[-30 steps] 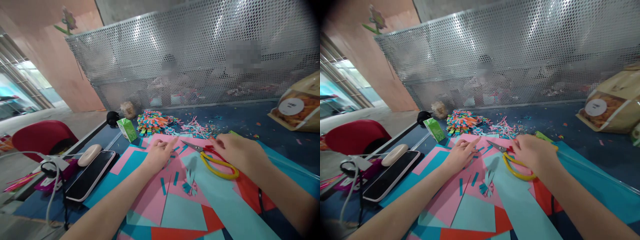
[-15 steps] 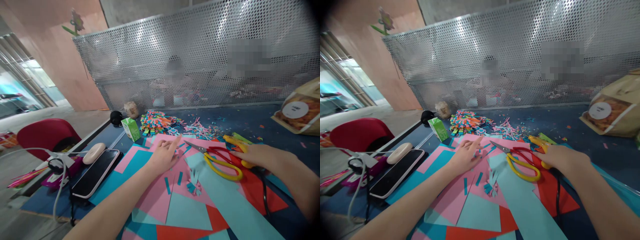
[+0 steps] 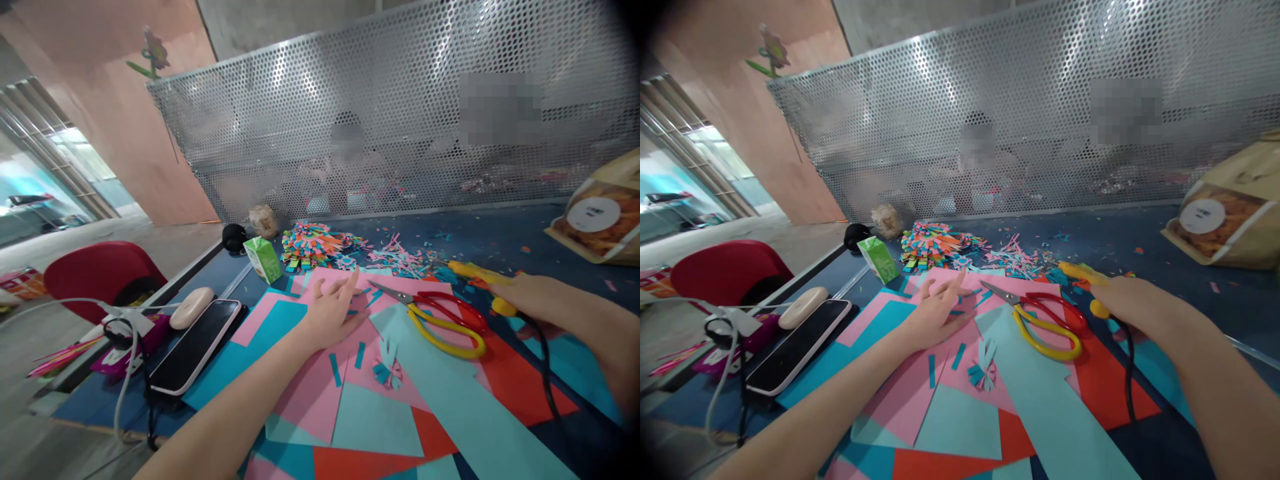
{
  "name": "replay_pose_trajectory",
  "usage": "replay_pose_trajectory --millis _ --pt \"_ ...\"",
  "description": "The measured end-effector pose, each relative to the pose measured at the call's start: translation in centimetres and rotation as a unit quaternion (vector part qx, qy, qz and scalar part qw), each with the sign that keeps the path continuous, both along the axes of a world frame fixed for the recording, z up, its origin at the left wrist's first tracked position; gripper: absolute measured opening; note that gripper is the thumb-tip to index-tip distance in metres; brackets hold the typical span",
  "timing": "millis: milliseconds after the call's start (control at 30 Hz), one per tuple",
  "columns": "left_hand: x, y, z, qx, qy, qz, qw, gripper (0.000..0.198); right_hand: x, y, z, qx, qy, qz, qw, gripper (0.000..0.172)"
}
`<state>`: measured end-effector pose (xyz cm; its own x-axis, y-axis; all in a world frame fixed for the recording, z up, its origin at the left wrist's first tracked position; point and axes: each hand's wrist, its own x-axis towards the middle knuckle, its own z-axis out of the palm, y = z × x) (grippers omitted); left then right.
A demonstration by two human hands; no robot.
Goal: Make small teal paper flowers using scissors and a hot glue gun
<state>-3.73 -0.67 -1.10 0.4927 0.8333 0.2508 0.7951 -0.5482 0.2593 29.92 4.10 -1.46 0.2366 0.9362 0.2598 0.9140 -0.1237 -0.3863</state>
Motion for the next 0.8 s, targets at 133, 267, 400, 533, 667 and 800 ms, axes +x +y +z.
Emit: replay_pose_trajectory --millis 133,267,400,533,667,800 --pt "-0.3 0.7 -0.2 -0.002 -0.087 0.060 0.994 0.058 -1.4 -0.8 2.1 -0.126 0.136 -0.047 0.981 0.029" --pt "-0.4 1.2 -0.3 -0.081 -0.303 0.073 0.947 0.038 -2.9 -1.3 3.9 -0.139 0.205 -0.035 0.968 0.032" --pt "0.2 1.2 -0.2 -0.211 -0.498 0.072 0.838 0.029 -3.5 -1.3 4.8 -0.108 0.185 -0.007 0.977 0.020" --pt "0.6 0.8 0.2 -0.240 -0.534 0.084 0.806 0.031 -3.6 -1.3 4.9 -0.068 0.089 -0.008 0.994 0.014" --pt "0.7 0.2 0.6 -0.285 -0.583 0.110 0.753 0.035 -5.3 -2.7 5.1 -0.002 0.011 -0.001 1.000 0.029" --pt "0.7 -0.1 0.8 -0.317 -0.649 0.133 0.679 0.033 -7.8 -4.8 4.9 0.063 -0.063 0.010 0.996 0.046"
